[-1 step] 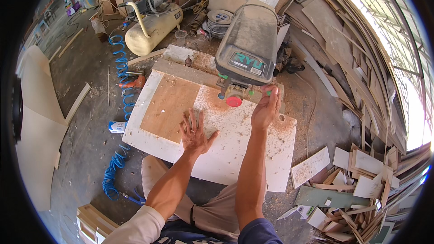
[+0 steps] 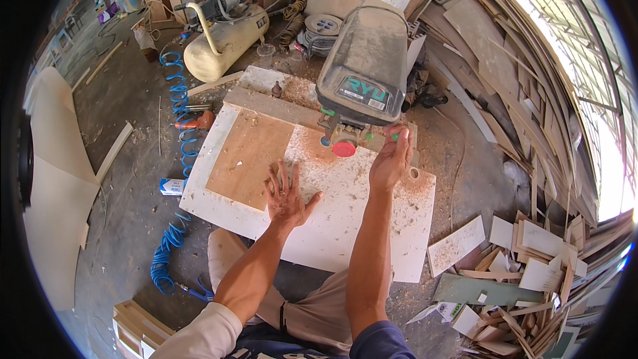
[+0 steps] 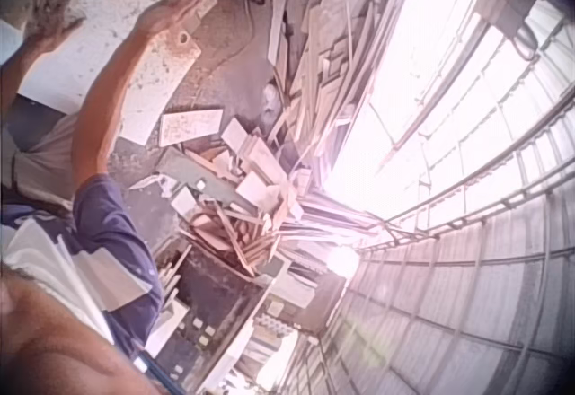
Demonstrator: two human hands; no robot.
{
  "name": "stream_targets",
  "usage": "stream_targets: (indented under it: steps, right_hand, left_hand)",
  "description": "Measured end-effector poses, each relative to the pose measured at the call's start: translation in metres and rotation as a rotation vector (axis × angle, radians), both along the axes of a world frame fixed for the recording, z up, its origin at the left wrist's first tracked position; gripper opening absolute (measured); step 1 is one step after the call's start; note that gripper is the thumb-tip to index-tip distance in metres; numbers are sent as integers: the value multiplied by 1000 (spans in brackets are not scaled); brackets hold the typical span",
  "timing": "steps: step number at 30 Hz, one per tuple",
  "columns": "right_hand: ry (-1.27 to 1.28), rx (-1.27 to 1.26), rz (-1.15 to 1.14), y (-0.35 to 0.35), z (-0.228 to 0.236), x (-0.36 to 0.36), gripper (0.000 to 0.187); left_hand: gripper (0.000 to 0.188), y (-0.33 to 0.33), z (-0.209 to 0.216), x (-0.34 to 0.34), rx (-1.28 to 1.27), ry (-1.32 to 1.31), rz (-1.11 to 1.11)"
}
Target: The person drills holes in a white rectangular panel using a drill press. The person places the panel on the machine bed, lowers the drill bit to create holes at specific locations, and then flips the panel to drill another hole.
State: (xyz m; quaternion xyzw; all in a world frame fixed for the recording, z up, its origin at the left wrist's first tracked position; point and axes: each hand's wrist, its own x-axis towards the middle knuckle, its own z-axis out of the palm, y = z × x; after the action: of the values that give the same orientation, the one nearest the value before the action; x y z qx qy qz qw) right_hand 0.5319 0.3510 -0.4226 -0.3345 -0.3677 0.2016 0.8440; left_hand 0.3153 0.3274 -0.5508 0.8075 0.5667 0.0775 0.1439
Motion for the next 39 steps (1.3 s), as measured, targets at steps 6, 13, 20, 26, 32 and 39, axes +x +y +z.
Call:
stream_targets:
  steps: [6,13,20,26,32,39]
  right_hand:
    - [-3,-12,-3,-1,2,-1,24]
    - [3,6,1,-2,1,-4,25]
    - [-15,23,-9,-1,-2,-3,26]
    - [-8,22,-22,-2,-4,-3,27]
    - [7,20,-38,-1,-3,-7,28]
    - [-22,23,-51,-2,-7,-7,29]
  left_hand:
    - [106,-1,1,0,-3,3,-4]
    - [104,-1,4,0,-25,7,0]
    - [104,-2,3,-1,-5,6,-2]
    - [104,0,3,0,-30,10,-4]
    - [106,0,-2,-1,2,-15,6]
    - [107,0,-1,0,-27,-5,3]
